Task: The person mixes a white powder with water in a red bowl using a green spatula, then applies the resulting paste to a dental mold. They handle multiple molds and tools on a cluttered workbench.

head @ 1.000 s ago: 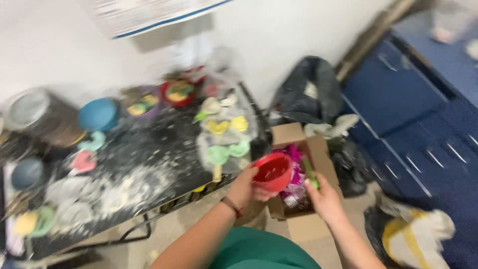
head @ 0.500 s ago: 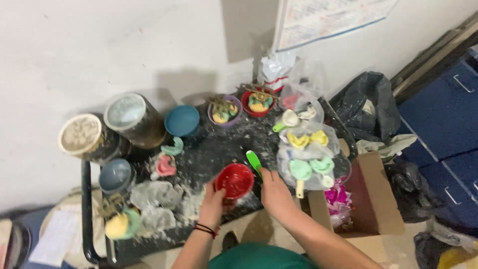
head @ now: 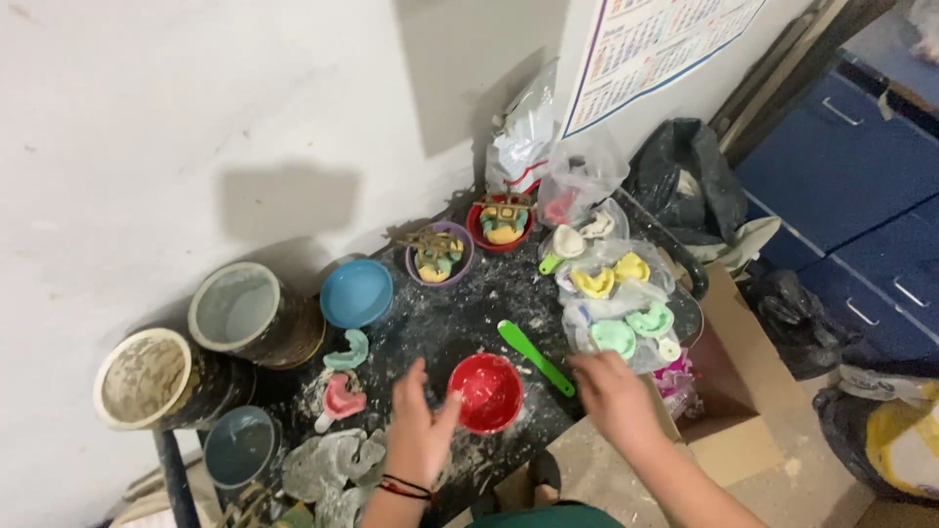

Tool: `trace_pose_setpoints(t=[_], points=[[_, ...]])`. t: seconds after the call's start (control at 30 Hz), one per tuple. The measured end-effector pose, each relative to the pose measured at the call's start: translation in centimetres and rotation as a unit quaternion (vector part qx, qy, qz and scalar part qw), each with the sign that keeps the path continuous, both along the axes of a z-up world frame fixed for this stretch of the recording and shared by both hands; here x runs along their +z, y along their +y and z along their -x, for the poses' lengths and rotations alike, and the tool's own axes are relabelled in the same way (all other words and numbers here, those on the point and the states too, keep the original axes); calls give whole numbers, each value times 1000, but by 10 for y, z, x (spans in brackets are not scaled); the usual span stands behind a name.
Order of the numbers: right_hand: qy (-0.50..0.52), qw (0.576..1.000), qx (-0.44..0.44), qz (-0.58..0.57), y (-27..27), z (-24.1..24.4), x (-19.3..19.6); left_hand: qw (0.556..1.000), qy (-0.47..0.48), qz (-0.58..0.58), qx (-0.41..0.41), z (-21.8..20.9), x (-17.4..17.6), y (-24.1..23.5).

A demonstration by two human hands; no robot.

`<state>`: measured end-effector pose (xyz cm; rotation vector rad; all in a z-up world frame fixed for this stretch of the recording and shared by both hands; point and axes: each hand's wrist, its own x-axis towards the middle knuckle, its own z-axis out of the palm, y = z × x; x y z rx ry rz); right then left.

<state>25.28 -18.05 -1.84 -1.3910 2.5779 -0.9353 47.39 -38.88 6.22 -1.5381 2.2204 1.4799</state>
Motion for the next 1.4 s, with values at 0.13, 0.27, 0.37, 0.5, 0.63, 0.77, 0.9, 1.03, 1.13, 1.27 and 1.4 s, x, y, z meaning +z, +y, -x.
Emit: trace_pose_setpoints(t=[0.13,0.27,0.37,0.5,0.63,0.77,0.9,1.03,1.13,1.27,1.4], points=[[-124,958,-228,-119,65,46,8,984,78,160,-24,38,17,-35],[-76,924,-315,-203,137,94,-24,878,236,402,-107,131,39,-86],[-21,938,-265,-222,172,122,-52,862,223,444,-103,227,45,-129],[-124,952,-265,-83,165,125,-17,949,109,293,-40,328,62,-169],[-65,963,-257,-38,170,143,-22,944,115,307,-30,352,55,-176],[-41,971,-235,-5,157,157,-19,911,167,377,-5,344,46,-186],[-32,983,-169,65,117,166,10,863,321,366,131,295,69,-173],[-54,994,-89,26,35,192,17,860,370,320,145,217,64,-130],[-28,998,-12,51,-59,219,25,927,280,221,119,155,49,-76],[62,995,81,-3,-198,274,37,956,211,202,41,82,17,-9],[-149,972,180,28,-329,344,28,962,179,157,130,6,-5,35]])
